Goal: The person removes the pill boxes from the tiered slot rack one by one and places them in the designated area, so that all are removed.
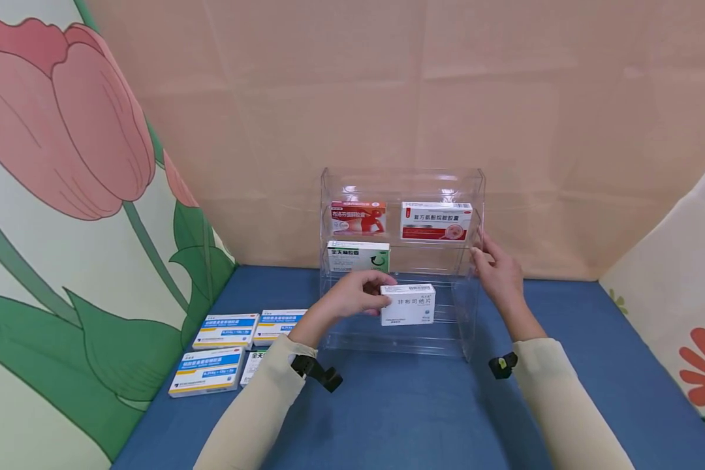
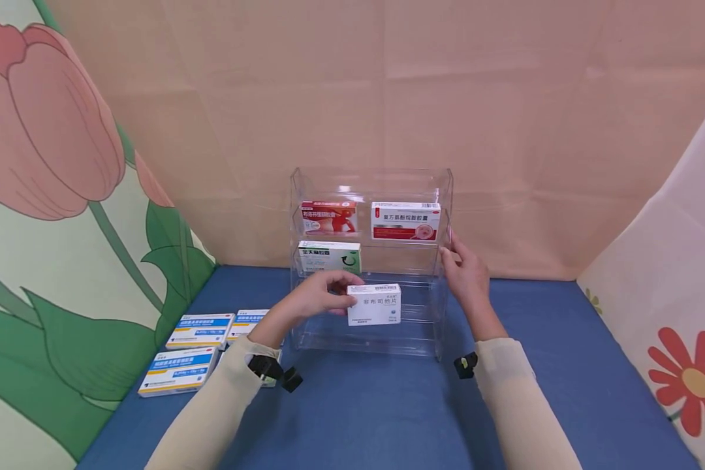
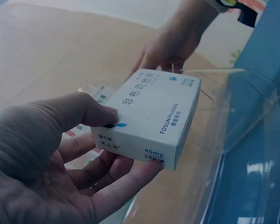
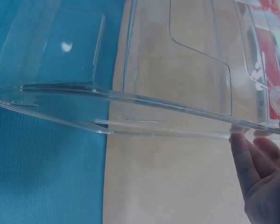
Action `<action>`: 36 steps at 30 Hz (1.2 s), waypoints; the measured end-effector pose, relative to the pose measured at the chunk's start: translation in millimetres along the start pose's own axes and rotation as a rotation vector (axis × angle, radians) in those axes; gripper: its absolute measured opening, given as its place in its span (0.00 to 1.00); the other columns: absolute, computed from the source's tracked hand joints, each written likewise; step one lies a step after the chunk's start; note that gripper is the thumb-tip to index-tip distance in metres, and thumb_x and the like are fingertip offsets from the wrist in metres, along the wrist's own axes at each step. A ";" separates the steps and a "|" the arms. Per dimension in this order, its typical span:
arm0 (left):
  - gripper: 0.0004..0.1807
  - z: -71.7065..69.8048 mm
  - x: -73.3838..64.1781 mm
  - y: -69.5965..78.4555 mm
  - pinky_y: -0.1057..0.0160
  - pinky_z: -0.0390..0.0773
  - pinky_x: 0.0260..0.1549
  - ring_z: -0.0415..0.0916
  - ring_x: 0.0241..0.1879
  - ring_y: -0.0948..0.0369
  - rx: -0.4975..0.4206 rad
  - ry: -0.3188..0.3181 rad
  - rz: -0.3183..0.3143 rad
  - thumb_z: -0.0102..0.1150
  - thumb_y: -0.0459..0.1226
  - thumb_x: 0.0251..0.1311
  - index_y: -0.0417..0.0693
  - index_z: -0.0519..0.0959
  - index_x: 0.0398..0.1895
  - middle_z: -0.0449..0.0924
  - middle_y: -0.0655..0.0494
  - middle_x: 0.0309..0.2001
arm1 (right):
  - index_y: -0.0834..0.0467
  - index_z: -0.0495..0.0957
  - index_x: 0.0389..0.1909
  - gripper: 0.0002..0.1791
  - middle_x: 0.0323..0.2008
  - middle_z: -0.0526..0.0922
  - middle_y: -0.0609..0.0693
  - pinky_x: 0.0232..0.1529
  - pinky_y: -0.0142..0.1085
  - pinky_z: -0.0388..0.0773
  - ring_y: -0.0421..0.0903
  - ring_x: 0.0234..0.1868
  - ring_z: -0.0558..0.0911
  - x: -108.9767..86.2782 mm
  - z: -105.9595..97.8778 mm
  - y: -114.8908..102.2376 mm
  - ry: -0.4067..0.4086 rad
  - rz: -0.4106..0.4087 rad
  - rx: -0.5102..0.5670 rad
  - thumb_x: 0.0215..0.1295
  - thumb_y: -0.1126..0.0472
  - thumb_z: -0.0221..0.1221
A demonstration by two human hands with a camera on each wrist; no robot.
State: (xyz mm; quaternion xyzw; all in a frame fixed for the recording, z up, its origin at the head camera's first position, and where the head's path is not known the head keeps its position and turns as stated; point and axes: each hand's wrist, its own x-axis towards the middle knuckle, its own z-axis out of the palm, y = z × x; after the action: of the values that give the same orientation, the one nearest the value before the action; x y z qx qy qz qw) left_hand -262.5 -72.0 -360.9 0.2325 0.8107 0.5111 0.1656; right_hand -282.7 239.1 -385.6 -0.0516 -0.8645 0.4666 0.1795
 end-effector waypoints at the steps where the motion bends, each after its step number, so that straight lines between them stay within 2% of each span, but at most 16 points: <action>1: 0.19 -0.3 -1.3 -2.8 0.56 0.86 0.38 0.76 0.38 0.57 -0.001 -0.006 -0.011 0.67 0.32 0.63 0.43 0.81 0.57 0.81 0.48 0.44 | 0.38 0.59 0.78 0.30 0.69 0.73 0.59 0.52 0.54 0.81 0.60 0.60 0.81 0.1 -0.2 0.2 0.000 0.002 0.002 0.78 0.45 0.51; 10: 0.18 -3.4 -14.4 -23.7 0.51 0.86 0.43 0.78 0.43 0.55 -0.039 -0.018 -0.096 0.68 0.34 0.62 0.47 0.82 0.56 0.82 0.50 0.47 | 0.35 0.58 0.77 0.30 0.69 0.73 0.59 0.52 0.54 0.81 0.61 0.61 0.80 1.2 -1.7 0.2 0.000 0.013 0.004 0.78 0.43 0.49; 23: 0.17 -10.2 -32.8 -47.3 0.53 0.87 0.41 0.79 0.45 0.53 -0.065 -0.044 -0.145 0.67 0.36 0.64 0.48 0.82 0.56 0.82 0.50 0.50 | 0.38 0.59 0.78 0.30 0.69 0.73 0.59 0.52 0.55 0.81 0.62 0.61 0.80 -0.5 -1.9 0.9 0.005 -0.006 -0.009 0.78 0.44 0.50; 36: 0.17 -14.2 -48.1 -73.1 0.51 0.87 0.40 0.78 0.45 0.53 -0.075 -0.096 -0.196 0.66 0.36 0.65 0.46 0.82 0.57 0.80 0.49 0.47 | 0.36 0.57 0.78 0.31 0.70 0.71 0.58 0.53 0.55 0.81 0.62 0.62 0.79 -0.4 0.1 2.5 0.002 0.003 0.001 0.78 0.43 0.50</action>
State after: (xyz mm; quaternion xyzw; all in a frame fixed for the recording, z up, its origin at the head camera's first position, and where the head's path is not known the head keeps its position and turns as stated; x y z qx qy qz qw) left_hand -244.7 -136.0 -419.7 0.1700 0.8012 0.5107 0.2617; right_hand -282.6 240.3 -387.8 -0.0532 -0.8641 0.4672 0.1795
